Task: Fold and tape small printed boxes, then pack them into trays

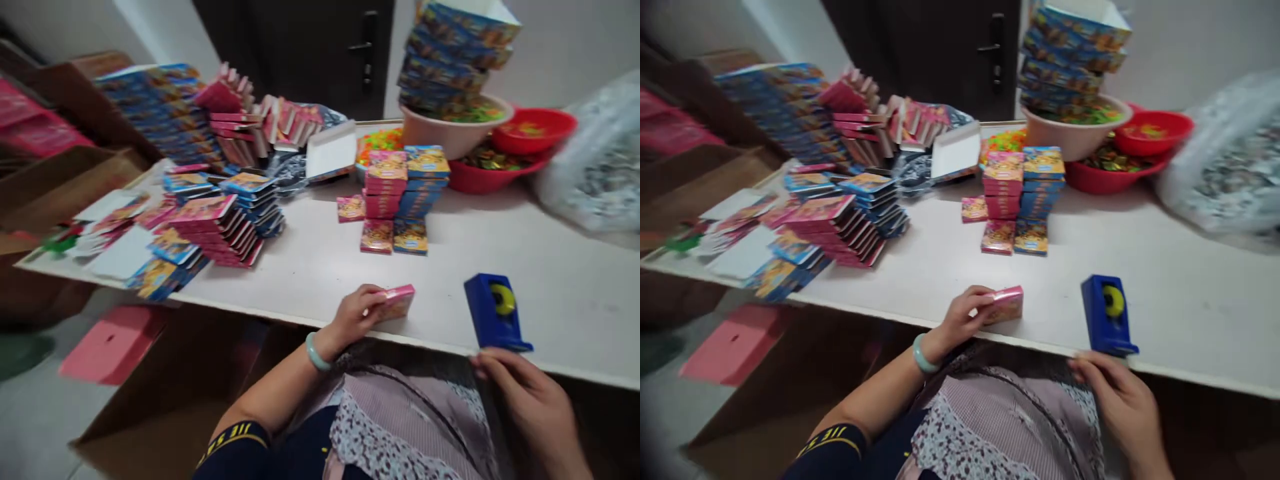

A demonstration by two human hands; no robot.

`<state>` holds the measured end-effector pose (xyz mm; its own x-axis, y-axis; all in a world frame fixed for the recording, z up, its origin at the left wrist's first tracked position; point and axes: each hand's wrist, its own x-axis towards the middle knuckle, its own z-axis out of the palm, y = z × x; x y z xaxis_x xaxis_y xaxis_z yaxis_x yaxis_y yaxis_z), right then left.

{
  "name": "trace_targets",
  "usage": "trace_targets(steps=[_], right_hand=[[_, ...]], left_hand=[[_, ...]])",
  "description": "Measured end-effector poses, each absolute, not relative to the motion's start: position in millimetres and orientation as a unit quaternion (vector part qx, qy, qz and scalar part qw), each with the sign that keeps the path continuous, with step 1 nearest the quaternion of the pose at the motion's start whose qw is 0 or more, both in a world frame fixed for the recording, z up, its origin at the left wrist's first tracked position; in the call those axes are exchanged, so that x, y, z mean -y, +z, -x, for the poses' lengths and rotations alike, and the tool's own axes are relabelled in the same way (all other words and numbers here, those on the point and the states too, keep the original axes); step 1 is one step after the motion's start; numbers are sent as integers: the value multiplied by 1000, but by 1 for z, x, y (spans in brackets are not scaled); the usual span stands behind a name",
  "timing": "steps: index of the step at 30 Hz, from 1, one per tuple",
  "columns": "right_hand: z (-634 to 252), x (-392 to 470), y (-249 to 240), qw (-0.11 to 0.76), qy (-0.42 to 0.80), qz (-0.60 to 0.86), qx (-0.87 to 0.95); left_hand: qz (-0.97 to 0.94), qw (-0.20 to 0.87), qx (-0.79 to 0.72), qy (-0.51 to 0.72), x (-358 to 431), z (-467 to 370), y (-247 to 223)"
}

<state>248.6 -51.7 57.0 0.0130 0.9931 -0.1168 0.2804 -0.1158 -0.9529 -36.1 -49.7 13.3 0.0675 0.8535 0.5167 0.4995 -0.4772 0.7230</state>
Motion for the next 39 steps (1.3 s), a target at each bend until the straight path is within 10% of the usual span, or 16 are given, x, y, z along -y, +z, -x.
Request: trace_targets(steps=[12,26,39], right_hand=[[-133,-4,37,368,652,439,497],[-123,-71,32,90,301,510,801],[-123,-72,-30,275,473,442,711]], left_hand=[[-824,110,-480,280,38,46,33],[-573,342,-593,450,7,68,10],[-331,324,-661,590,-163,105,-20]])
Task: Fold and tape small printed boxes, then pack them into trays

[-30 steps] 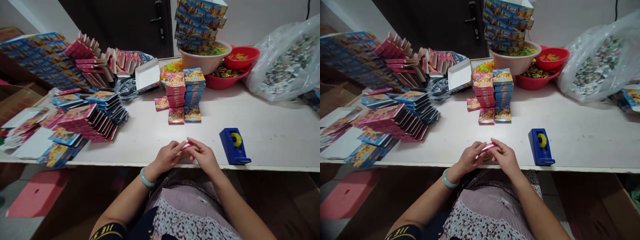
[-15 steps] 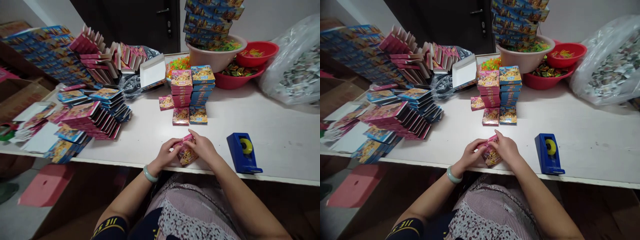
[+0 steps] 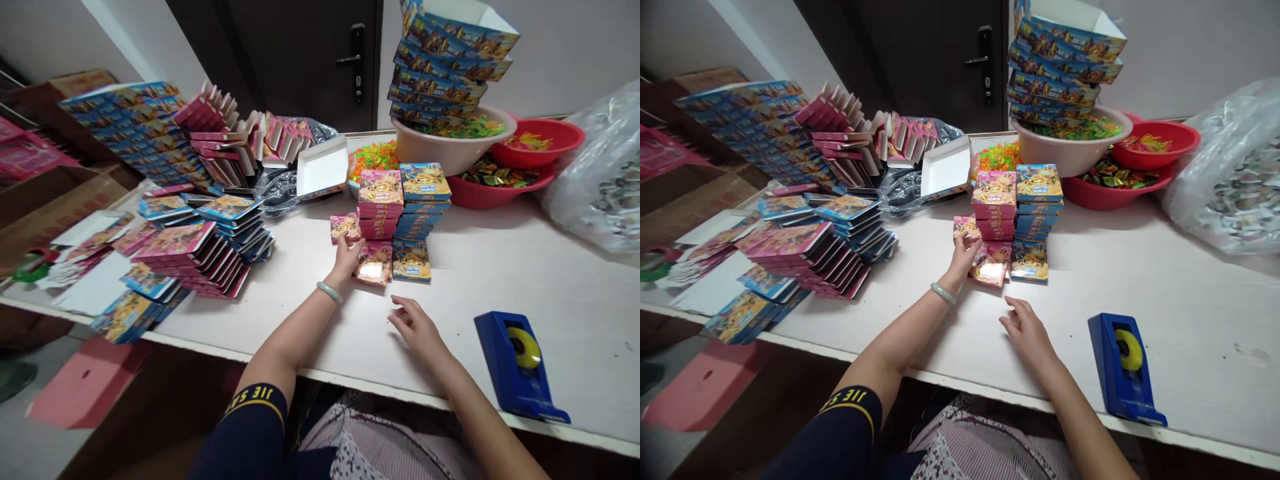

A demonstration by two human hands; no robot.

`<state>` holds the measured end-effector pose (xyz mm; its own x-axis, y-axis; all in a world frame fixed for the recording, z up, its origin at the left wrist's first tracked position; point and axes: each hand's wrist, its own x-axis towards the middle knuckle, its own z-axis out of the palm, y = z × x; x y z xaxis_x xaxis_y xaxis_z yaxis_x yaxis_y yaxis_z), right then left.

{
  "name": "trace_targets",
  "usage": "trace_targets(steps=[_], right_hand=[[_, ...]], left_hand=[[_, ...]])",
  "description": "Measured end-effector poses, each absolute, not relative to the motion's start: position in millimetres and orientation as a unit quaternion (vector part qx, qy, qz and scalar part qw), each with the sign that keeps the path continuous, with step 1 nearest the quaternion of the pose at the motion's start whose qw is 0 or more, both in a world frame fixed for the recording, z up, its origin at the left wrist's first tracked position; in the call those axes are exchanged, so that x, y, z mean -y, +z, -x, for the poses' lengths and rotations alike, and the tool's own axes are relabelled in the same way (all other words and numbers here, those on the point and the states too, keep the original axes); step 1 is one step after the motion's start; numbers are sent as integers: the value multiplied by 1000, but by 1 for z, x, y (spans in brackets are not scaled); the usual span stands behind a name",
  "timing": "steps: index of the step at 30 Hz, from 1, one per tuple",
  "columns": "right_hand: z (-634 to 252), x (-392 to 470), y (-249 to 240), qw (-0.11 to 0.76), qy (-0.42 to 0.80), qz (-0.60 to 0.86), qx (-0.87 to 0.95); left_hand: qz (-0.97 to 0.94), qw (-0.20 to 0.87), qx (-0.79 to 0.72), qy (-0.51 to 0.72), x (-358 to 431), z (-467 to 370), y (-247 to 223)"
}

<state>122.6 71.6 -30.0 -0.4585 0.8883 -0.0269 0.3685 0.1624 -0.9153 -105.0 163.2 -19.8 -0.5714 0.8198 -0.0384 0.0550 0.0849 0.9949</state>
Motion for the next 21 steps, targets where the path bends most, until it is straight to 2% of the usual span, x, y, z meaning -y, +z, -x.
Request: trace_targets(steps=[3,7,16,18,21], right_hand=[[-115,-82,-38,292,452,456,708],[-101,-96,-49,281,430,448,732],[-86,-105,-56,305,334,445,773],[-96,-96,-57,306,341,438,773],[-116,-82,-56,294,377,429,766]], left_hand=[[-315,283,-661,619,-145,97,-34],[-320,311,-656,609,-121,91,-49],[-347,280,-663,601,-133,85,-57],[-395,228,-662,595,-125,102,-44],[-524,39,-666,530,-105,162,0]])
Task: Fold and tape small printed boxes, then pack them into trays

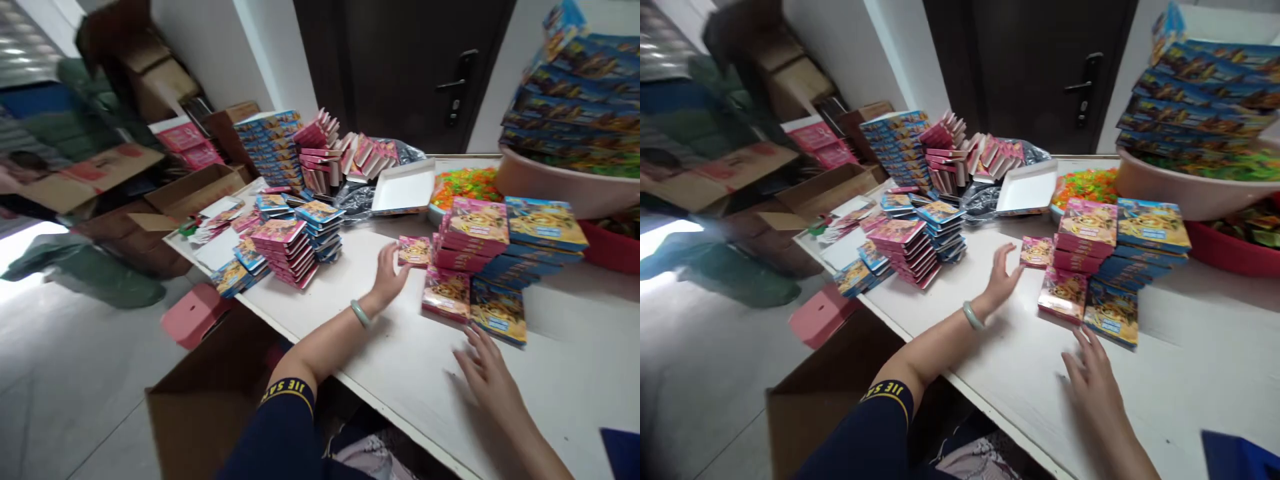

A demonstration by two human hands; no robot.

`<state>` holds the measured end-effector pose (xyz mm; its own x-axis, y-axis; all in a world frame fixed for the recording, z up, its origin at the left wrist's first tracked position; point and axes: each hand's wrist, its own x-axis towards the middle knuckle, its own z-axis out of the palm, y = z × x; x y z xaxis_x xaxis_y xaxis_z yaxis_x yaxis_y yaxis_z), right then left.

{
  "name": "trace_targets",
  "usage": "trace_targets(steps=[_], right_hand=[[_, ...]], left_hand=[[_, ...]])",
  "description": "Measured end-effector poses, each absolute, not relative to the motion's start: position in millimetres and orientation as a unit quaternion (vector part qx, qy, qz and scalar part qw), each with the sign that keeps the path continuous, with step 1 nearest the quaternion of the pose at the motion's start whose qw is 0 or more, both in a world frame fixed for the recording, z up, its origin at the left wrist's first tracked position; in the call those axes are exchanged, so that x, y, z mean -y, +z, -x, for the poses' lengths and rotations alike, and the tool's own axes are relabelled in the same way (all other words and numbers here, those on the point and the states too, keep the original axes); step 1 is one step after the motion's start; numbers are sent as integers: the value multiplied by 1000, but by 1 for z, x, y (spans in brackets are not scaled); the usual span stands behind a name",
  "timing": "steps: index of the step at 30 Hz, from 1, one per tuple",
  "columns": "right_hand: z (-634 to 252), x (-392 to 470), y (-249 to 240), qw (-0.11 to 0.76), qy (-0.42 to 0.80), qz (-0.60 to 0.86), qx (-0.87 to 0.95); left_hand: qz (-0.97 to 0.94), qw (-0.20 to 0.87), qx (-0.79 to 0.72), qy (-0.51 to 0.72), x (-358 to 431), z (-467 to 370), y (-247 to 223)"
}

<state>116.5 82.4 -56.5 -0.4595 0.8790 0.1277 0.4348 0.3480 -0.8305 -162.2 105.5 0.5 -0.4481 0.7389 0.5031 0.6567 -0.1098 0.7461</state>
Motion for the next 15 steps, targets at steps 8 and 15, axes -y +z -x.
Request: trace_targets(steps=[8,15], right_hand=[[-118,-44,-40,245,460,362,773],[-103,-28,-10,329,397,267,814]], left_hand=[[-456,-150,-859,177,-74,318,117],[-538,-215,-752,316,-33,286,150]])
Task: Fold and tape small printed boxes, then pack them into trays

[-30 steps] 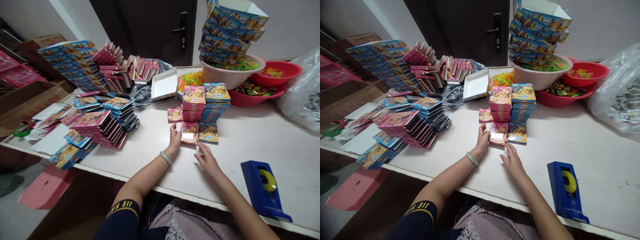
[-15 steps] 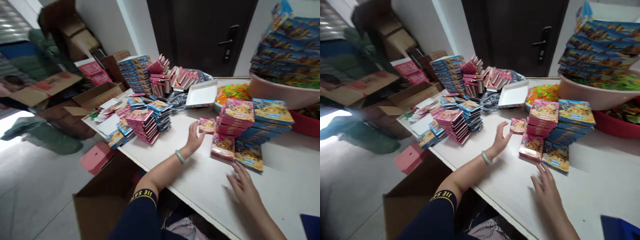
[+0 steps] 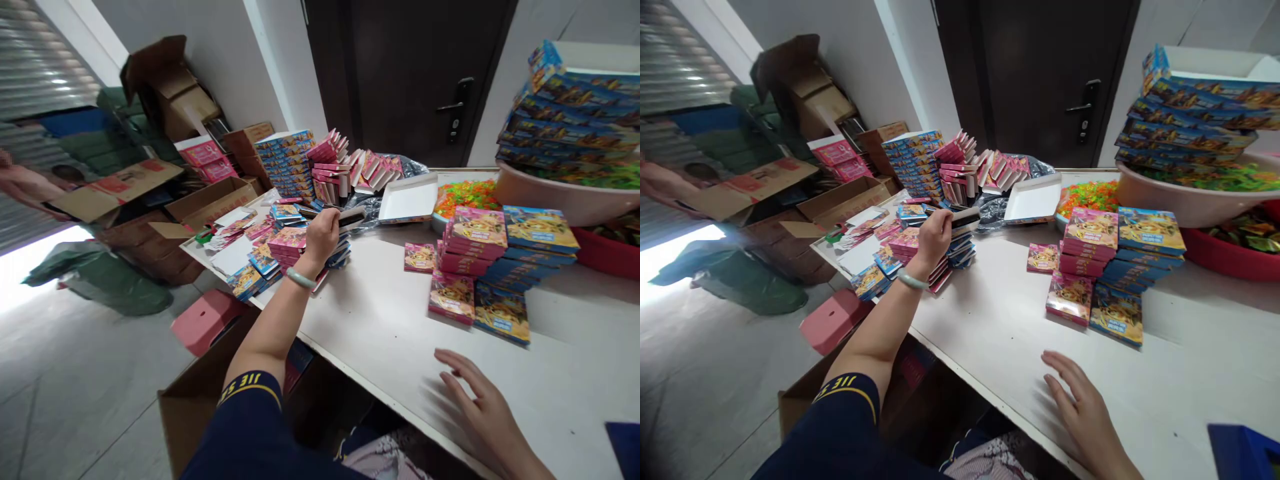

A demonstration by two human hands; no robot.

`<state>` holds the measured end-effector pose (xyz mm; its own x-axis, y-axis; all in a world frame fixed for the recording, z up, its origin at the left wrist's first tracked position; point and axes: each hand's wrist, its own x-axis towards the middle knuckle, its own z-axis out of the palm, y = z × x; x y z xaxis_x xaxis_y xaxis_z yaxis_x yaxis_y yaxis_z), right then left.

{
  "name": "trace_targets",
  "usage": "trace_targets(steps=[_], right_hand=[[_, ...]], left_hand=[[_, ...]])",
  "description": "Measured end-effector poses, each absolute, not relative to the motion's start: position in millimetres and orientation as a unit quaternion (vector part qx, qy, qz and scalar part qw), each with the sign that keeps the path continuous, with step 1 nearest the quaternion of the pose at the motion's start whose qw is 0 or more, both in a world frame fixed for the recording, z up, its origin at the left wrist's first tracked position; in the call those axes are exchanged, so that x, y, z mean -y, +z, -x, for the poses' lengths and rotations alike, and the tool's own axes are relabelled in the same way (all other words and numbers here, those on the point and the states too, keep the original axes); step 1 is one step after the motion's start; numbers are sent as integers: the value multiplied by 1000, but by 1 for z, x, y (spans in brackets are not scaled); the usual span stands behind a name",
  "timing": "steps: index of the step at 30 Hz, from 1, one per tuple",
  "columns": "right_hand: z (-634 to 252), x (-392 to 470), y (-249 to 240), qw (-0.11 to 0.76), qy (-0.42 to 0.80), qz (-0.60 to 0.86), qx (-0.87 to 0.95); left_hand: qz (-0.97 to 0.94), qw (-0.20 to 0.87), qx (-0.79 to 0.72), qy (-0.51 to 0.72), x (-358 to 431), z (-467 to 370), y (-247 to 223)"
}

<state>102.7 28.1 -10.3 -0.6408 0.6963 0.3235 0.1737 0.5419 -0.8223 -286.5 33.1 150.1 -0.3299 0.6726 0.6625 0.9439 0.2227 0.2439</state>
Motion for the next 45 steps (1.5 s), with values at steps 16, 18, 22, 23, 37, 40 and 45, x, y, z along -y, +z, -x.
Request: trace_targets(steps=[16,18,22,23,37,40,45], right_hand=[[-164,-6,-24,417,385,369,736],[-171,-7,-15,408,363,354,759],[-168,-19,4,402,325,351,781],[-166,-22,7,405,344,364,765],[-161,-9,34,383,425,395,719],[-155,-9,38,375,452,432,684],[-168,-4,38,358,440,383,729]], left_hand=[[552,-293,512,-589,48,49,-9],[603,-255,502,-565,49,46,-5],[593,-234,522,-567,42,42,6],[569,-250,535,-573,40,41,7],[602,-316,481,-553,36,42,23],[595,-329,475,-559,33,39,24],[695,-295,397,-522,36,58,20]])
